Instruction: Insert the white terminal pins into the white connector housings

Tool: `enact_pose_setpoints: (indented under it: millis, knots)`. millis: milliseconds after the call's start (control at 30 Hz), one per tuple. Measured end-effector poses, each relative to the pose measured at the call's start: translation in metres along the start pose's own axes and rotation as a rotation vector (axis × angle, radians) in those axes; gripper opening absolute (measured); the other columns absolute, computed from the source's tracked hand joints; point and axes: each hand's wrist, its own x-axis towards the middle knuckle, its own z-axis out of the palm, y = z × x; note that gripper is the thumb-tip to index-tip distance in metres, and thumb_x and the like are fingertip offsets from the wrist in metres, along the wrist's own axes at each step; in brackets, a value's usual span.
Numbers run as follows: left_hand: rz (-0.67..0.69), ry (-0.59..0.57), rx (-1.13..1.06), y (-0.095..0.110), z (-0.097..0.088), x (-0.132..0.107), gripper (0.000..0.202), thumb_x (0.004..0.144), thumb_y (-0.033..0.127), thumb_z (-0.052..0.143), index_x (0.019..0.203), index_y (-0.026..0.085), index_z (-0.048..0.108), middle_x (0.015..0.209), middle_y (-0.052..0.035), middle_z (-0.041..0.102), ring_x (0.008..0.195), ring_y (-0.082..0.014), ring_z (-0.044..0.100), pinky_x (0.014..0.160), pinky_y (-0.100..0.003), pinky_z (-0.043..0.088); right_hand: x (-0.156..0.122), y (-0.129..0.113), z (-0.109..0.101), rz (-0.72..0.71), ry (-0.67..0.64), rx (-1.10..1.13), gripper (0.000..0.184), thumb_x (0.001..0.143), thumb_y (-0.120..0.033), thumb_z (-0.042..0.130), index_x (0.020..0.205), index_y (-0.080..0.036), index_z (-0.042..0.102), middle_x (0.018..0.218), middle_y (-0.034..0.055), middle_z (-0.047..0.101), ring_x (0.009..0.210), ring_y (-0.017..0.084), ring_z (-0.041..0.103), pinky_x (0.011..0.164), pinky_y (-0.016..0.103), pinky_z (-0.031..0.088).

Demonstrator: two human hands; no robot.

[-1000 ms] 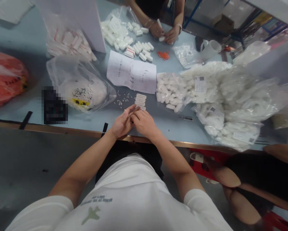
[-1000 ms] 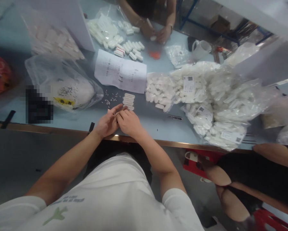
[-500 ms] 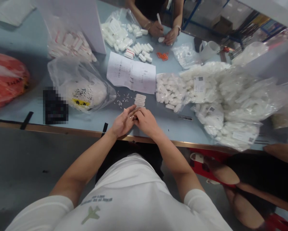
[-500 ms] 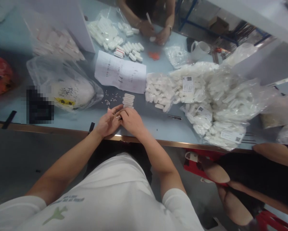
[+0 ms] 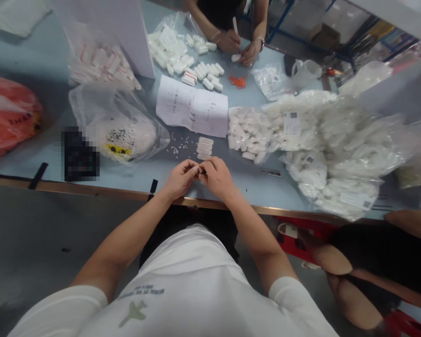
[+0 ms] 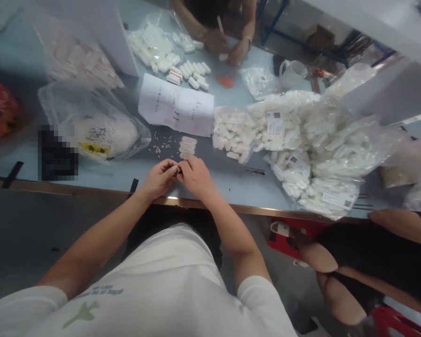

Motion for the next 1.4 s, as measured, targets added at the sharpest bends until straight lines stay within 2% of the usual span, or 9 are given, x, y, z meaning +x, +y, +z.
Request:
enact_pose_setpoints:
  millis: [200,367,567,700,833,1033,1400]
  knots:
    - [0.007,-0.031,0.029,0.001,0.0,-0.001,0.03,0.078,0.042,0.081,0.084,0.016,0.067,0.077,-0.002,0.069,0.068,-0.0123,0.063,0.066,-0.025,0.052,-0.001,0.004,-0.002,0.02,-0.01,0.128,0.029,0.087,-0.011,0.049,0.11,-0.018,0.067,0.105,0.0117,0.063,0.102,0.023,0.055,0.089,0.036,0.046]
    - [-0.019,-0.034,0.04,0.003,0.002,-0.002,0.032,0.076,0.043,0.082,0.082,0.015,0.067,0.072,-0.0024,0.069,0.063,-0.0131,0.064,0.063,-0.027,0.053,-0.002,0.005,-0.006,0.016,-0.033,0.167,0.028,0.086,-0.009,0.048,0.106,-0.017,0.067,0.104,0.0118,0.063,0.102,0.023,0.056,0.09,0.036,0.047]
    - [-0.033,0.051,-0.001,0.003,0.004,0.0,0.033,0.074,0.04,0.084,0.083,0.014,0.065,0.077,-0.0046,0.072,0.064,-0.0132,0.067,0.061,-0.025,0.053,-0.004,0.012,-0.012,0.053,-0.032,0.204,0.028,0.085,-0.009,0.051,0.106,-0.018,0.066,0.106,0.0114,0.062,0.102,0.023,0.058,0.09,0.035,0.048]
    - [-0.025,0.14,-0.076,0.004,0.002,0.003,0.03,0.076,0.036,0.081,0.084,0.015,0.062,0.076,-0.0034,0.072,0.062,-0.0121,0.067,0.058,-0.023,0.052,-0.009,0.023,-0.013,0.002,-0.073,0.105,0.026,0.085,-0.009,0.05,0.105,-0.016,0.066,0.102,0.0117,0.061,0.096,0.022,0.057,0.086,0.034,0.048]
    - [-0.027,0.185,-0.127,0.006,0.001,0.003,0.024,0.079,0.032,0.078,0.084,0.016,0.062,0.076,-0.0026,0.072,0.061,-0.0115,0.067,0.058,-0.023,0.051,-0.013,0.028,-0.005,-0.066,-0.145,-0.025,0.021,0.089,-0.012,0.051,0.102,-0.015,0.066,0.1,0.0124,0.062,0.093,0.024,0.055,0.083,0.035,0.045]
    - [-0.049,0.205,-0.163,0.008,0.002,0.002,0.022,0.079,0.03,0.078,0.083,0.016,0.062,0.075,-0.0032,0.071,0.06,-0.0121,0.066,0.057,-0.024,0.05,-0.012,0.026,0.005,-0.091,-0.197,-0.121,0.019,0.094,-0.016,0.048,0.099,-0.014,0.066,0.098,0.0142,0.062,0.092,0.027,0.053,0.08,0.038,0.04]
    - [-0.066,0.203,-0.195,0.01,0.003,0.001,0.017,0.079,0.028,0.075,0.081,0.016,0.063,0.075,-0.0039,0.071,0.061,-0.0125,0.065,0.057,-0.024,0.049,-0.008,0.015,-0.004,-0.169,-0.239,-0.267,0.028,0.1,-0.016,0.038,0.092,-0.015,0.065,0.09,0.0132,0.062,0.085,0.027,0.047,0.074,0.039,0.032]
